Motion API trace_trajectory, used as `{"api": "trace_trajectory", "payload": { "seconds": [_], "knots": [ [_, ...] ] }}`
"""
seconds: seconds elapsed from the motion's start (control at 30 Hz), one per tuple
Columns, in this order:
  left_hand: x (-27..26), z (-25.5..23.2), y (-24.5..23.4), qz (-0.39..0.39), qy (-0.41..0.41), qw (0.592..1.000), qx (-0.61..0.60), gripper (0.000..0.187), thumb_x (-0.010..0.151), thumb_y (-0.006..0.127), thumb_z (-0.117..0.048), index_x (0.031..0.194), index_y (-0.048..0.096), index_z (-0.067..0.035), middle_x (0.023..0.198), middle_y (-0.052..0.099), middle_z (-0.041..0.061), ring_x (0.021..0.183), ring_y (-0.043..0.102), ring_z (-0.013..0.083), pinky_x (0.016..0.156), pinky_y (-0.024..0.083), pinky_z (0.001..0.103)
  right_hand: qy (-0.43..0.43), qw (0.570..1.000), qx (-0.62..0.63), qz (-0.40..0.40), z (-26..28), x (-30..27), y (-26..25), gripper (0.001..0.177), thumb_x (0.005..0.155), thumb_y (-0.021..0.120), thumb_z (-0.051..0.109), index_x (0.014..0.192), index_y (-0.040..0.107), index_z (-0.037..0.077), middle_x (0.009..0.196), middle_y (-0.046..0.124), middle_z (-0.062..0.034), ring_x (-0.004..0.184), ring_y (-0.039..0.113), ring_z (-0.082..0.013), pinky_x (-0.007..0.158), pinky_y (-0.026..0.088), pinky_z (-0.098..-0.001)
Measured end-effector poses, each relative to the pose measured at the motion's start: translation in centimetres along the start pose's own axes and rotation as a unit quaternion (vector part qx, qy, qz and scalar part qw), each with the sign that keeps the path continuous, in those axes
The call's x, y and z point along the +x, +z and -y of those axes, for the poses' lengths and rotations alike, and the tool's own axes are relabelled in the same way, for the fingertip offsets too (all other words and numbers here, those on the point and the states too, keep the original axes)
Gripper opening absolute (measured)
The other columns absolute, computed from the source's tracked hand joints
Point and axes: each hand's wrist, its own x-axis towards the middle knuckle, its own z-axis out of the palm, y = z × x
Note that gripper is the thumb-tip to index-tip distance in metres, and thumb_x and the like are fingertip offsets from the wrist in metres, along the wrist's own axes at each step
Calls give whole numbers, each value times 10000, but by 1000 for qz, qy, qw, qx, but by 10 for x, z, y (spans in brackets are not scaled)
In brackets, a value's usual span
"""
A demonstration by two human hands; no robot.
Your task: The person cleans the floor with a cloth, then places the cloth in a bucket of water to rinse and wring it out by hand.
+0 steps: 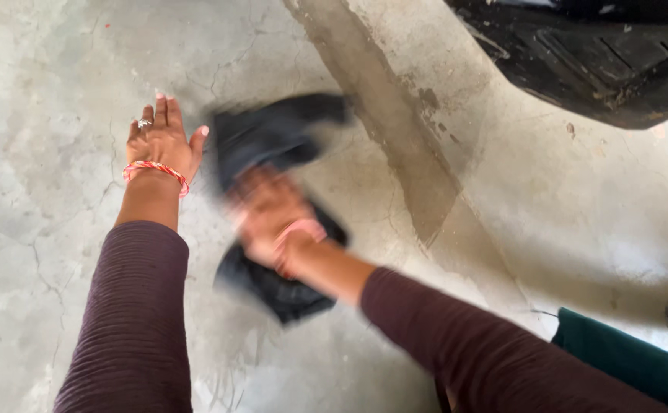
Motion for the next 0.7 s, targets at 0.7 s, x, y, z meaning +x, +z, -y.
{"api": "trace_trajectory", "payload": {
  "seconds": [0.7],
  "knots": [
    [61, -110, -24, 0, 82, 996, -38, 752, 1033, 347, -577, 1574, 307, -55, 1658, 265, 112, 1521, 263, 302, 1203, 217, 491, 245, 969, 8, -16, -241, 128, -28, 469, 1038, 432, 300, 1499, 430, 385, 1664, 213, -77, 1522, 190, -269, 1209, 175, -530]
  ]
}}
